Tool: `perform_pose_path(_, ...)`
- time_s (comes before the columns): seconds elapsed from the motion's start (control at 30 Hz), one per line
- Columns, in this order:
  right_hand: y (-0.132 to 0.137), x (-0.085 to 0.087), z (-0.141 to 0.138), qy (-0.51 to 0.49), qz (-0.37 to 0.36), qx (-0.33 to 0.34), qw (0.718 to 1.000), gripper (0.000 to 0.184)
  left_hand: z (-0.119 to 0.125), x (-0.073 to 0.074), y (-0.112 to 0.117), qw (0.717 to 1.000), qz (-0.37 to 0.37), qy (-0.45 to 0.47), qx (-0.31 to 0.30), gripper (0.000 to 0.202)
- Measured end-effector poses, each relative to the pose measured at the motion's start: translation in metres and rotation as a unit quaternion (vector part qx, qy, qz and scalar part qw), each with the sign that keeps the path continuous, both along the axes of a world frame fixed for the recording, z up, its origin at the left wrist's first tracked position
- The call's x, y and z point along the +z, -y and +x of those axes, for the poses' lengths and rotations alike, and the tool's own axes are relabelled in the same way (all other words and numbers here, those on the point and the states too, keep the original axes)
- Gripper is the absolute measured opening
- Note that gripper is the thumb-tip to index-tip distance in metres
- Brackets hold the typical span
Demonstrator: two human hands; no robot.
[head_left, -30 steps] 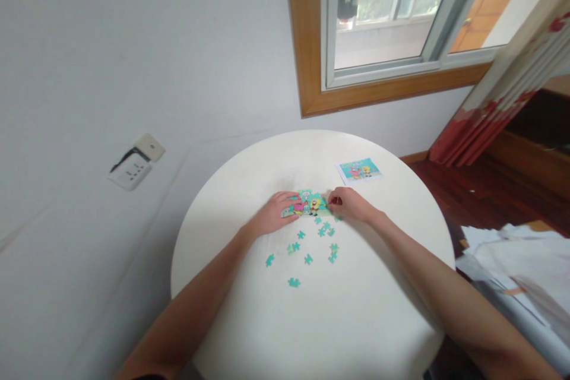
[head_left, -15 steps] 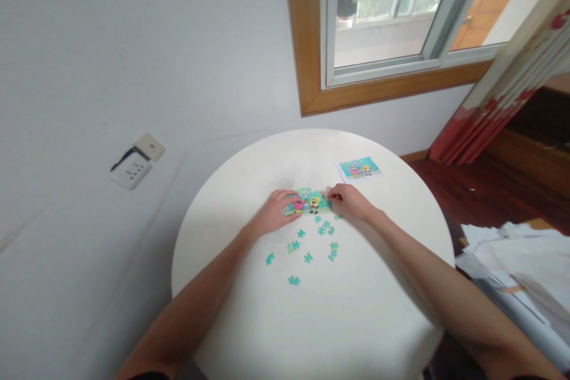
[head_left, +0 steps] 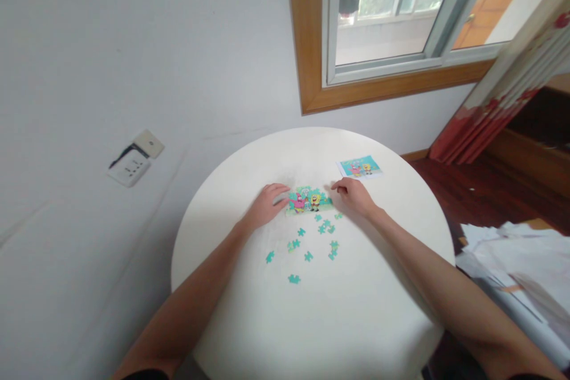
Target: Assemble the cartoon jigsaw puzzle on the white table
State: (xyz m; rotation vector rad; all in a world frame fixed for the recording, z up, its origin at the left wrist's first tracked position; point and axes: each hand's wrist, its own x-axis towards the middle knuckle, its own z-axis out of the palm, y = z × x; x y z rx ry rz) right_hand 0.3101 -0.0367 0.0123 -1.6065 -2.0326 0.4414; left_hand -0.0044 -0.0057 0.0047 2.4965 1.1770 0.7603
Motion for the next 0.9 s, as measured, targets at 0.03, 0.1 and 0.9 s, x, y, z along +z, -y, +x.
perform_pose_path(0.03,-0.0002,-0.001,0.0002,-0.002,-0.008,-0.006,1.0,0.039,-0.0033,0.0006,-0.0022,1.0,-0.006,-0.002,0.019,0.03)
perform_pose_path(0.1,0.0,-0.0028,-0.0005,-0.004,-0.026,-0.015,1.0,0.039,-0.0081,0.0013,-0.0054,0.998,-0.021,-0.003,0.06,0.026)
perform_pose_path(0.9,0.0,-0.0065,-0.003,-0.005,-0.06,-0.048,0.997,0.033,-0.0045,-0.0023,-0.0031,0.993,-0.073,0.016,0.088,0.022)
